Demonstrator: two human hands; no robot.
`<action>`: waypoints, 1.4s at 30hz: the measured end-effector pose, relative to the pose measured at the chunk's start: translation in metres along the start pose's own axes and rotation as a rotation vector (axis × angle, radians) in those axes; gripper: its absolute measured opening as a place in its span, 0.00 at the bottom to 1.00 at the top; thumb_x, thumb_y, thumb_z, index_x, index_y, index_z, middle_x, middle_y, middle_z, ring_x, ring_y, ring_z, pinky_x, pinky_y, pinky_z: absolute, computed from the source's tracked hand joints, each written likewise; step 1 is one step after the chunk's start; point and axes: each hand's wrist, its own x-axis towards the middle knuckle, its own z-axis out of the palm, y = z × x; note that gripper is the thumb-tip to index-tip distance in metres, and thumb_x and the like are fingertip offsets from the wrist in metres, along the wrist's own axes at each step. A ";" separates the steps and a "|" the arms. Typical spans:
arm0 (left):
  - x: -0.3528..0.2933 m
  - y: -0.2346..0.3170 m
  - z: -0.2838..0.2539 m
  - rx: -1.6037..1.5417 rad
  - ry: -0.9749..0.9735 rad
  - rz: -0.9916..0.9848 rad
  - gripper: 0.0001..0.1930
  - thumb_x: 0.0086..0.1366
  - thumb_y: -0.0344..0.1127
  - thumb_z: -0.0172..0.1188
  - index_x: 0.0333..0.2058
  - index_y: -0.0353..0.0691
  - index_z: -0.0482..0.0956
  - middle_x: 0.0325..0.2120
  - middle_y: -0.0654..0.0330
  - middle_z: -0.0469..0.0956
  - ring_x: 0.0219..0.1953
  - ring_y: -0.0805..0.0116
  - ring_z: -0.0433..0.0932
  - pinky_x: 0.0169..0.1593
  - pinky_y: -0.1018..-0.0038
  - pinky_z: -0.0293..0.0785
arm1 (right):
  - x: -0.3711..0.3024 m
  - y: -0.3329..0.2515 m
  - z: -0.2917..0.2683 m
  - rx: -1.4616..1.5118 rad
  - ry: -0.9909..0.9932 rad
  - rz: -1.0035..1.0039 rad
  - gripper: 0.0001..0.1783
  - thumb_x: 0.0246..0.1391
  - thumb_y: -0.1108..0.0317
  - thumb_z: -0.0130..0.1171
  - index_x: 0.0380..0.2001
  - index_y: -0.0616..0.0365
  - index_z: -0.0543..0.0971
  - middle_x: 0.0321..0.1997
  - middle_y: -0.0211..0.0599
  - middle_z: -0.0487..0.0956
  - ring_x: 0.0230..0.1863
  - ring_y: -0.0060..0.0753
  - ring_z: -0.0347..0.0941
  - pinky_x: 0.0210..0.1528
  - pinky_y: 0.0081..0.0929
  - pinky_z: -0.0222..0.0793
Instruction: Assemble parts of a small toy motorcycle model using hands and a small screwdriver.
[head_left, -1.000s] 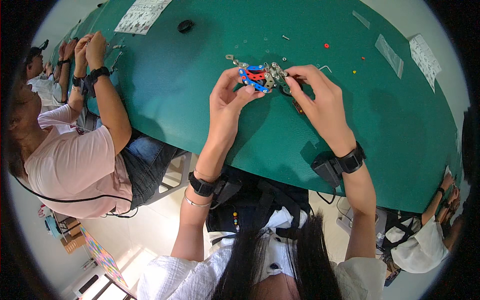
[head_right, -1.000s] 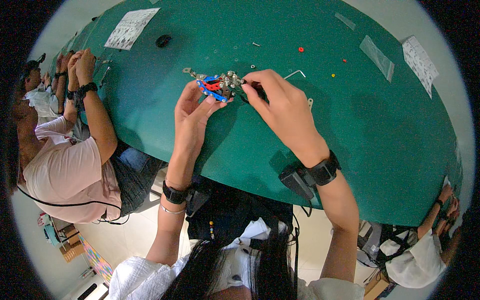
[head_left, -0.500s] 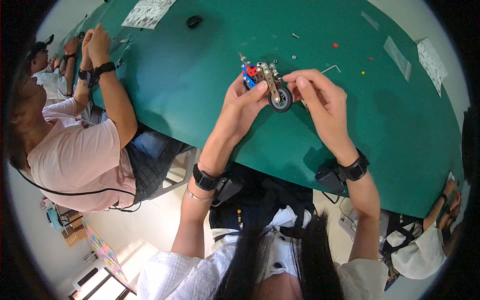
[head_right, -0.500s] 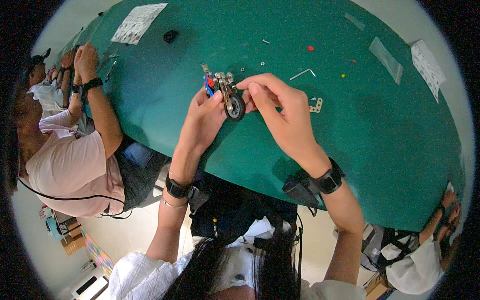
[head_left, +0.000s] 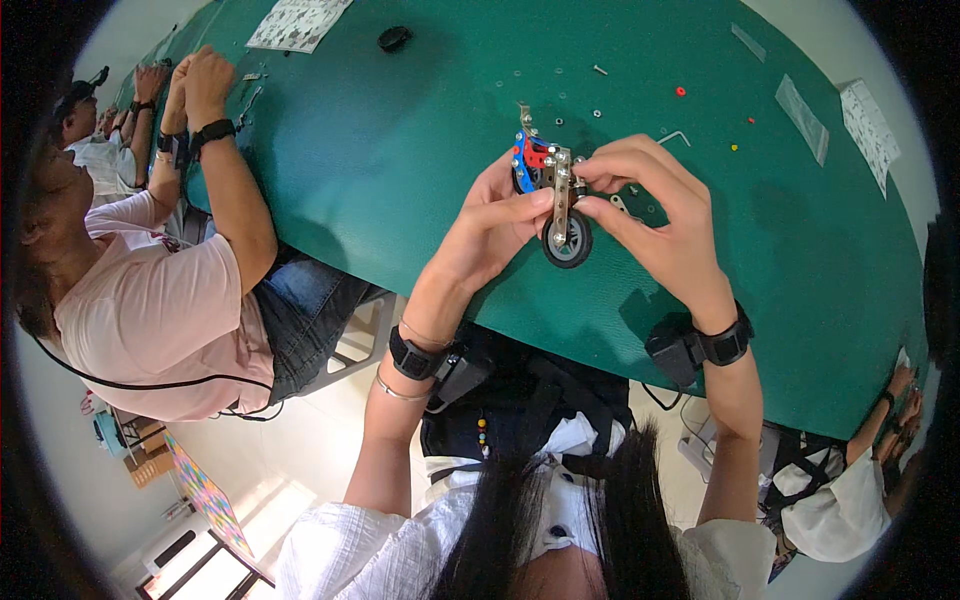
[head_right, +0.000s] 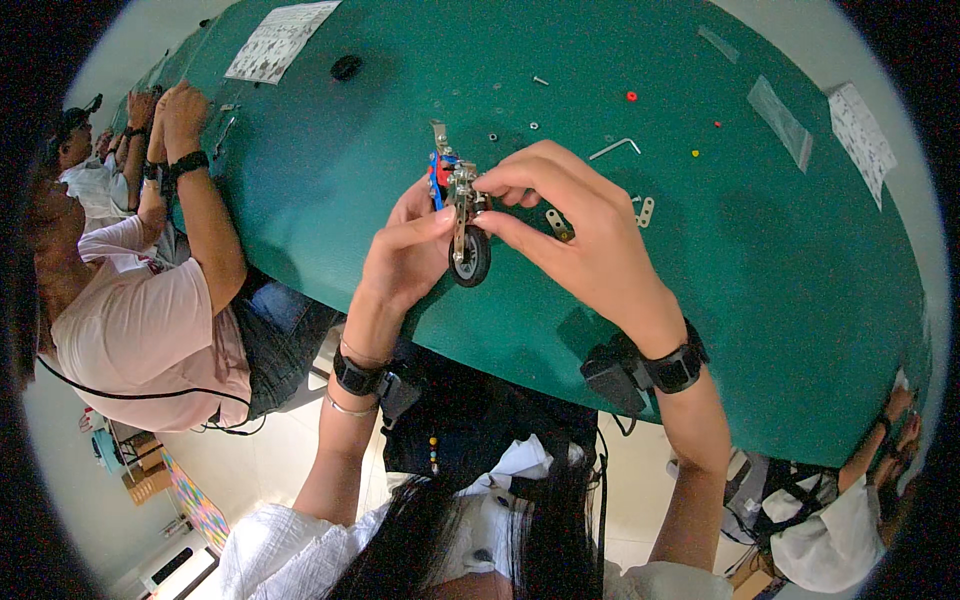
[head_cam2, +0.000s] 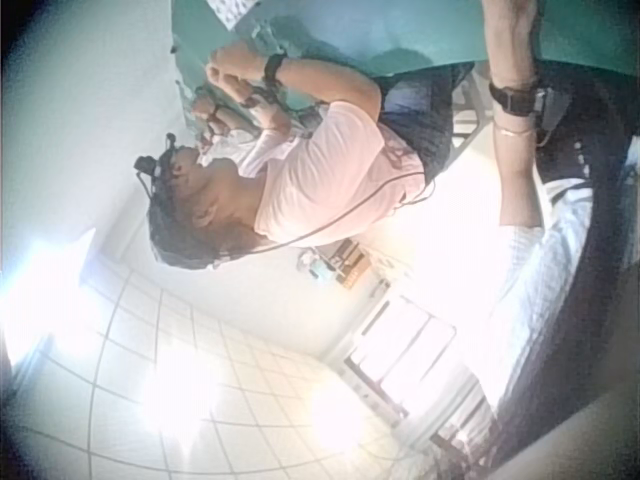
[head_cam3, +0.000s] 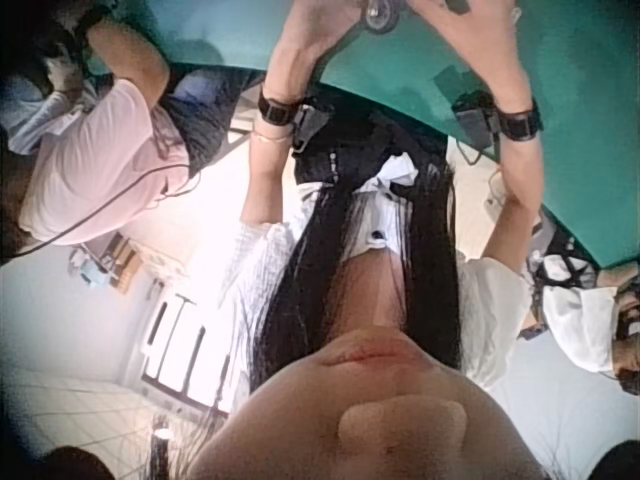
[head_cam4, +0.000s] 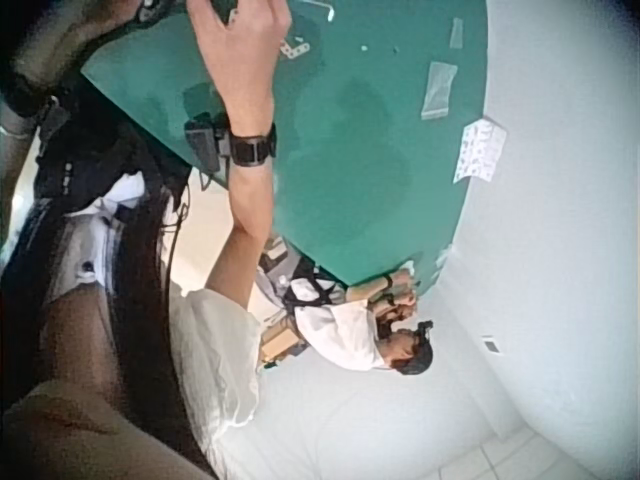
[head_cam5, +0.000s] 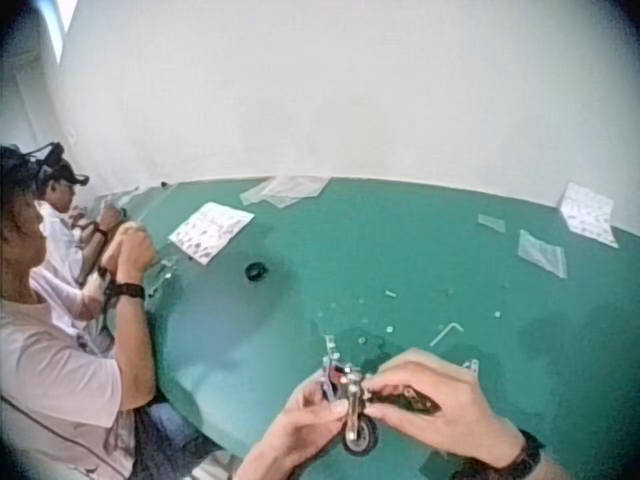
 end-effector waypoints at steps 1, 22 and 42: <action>0.000 0.000 -0.002 0.034 -0.006 -0.008 0.23 0.58 0.31 0.62 0.51 0.34 0.66 0.42 0.58 0.75 0.40 0.73 0.76 0.41 0.78 0.72 | 0.000 0.000 0.000 -0.025 -0.009 -0.013 0.15 0.46 0.77 0.64 0.40 0.62 0.77 0.36 0.37 0.77 0.35 0.30 0.75 0.36 0.23 0.72; 0.000 -0.004 0.004 0.113 0.059 0.061 0.24 0.54 0.29 0.67 0.49 0.37 0.67 0.41 0.59 0.75 0.41 0.71 0.75 0.48 0.71 0.72 | -0.005 0.001 0.003 -0.392 0.006 -0.140 0.16 0.45 0.73 0.65 0.39 0.59 0.75 0.38 0.39 0.75 0.37 0.41 0.76 0.37 0.30 0.74; 0.003 -0.010 0.008 0.461 0.277 0.298 0.16 0.57 0.26 0.66 0.41 0.37 0.69 0.35 0.62 0.77 0.40 0.77 0.77 0.46 0.79 0.73 | -0.004 0.019 -0.003 0.062 -0.093 0.437 0.14 0.57 0.65 0.59 0.43 0.59 0.73 0.30 0.33 0.76 0.29 0.22 0.69 0.32 0.24 0.66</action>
